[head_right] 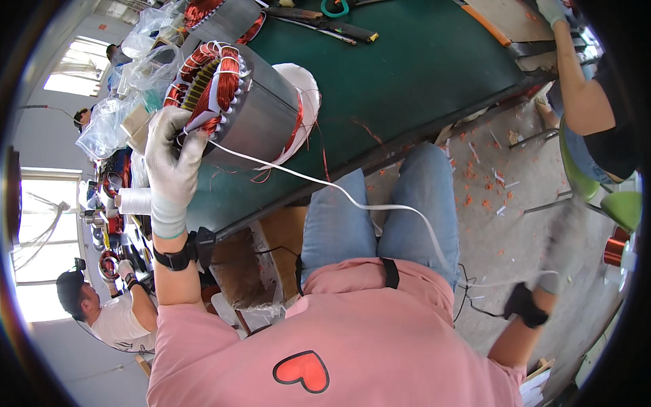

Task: The person is winding and securing wire around motor stators using thread, scissors, and a wooden mallet.

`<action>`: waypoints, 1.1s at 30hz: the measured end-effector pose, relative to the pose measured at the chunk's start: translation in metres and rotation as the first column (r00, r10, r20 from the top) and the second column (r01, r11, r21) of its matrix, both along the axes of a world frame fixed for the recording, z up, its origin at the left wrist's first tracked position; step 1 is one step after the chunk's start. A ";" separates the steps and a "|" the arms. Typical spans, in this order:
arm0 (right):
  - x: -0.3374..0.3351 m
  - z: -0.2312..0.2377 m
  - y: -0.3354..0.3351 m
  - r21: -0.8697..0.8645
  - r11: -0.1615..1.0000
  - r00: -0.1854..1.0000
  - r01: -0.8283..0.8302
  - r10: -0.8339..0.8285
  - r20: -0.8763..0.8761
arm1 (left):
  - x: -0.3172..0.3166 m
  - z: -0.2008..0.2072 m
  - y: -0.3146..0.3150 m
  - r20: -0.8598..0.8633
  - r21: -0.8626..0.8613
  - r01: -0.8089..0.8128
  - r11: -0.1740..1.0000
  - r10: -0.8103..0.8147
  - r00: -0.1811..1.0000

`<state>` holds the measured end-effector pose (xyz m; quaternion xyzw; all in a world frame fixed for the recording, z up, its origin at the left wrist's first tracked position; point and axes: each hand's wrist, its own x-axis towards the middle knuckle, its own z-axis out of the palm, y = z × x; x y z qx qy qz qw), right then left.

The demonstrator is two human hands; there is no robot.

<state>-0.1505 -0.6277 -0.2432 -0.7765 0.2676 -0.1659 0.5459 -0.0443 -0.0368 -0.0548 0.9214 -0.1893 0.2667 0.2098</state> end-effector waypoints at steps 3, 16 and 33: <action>0.052 0.072 0.221 -0.092 0.745 0.726 -0.660 0.665 0.176 | -0.002 0.009 0.006 -0.107 0.058 0.062 0.996 -0.056 0.993; 0.116 0.149 0.383 -0.019 0.360 0.345 -0.933 0.907 0.242 | 0.055 0.071 0.016 -0.502 0.466 0.461 0.756 -0.203 0.841; 0.104 0.132 0.326 0.553 -0.265 0.076 -0.790 0.852 0.517 | 0.042 0.121 0.049 0.169 0.666 -0.124 0.735 0.013 0.986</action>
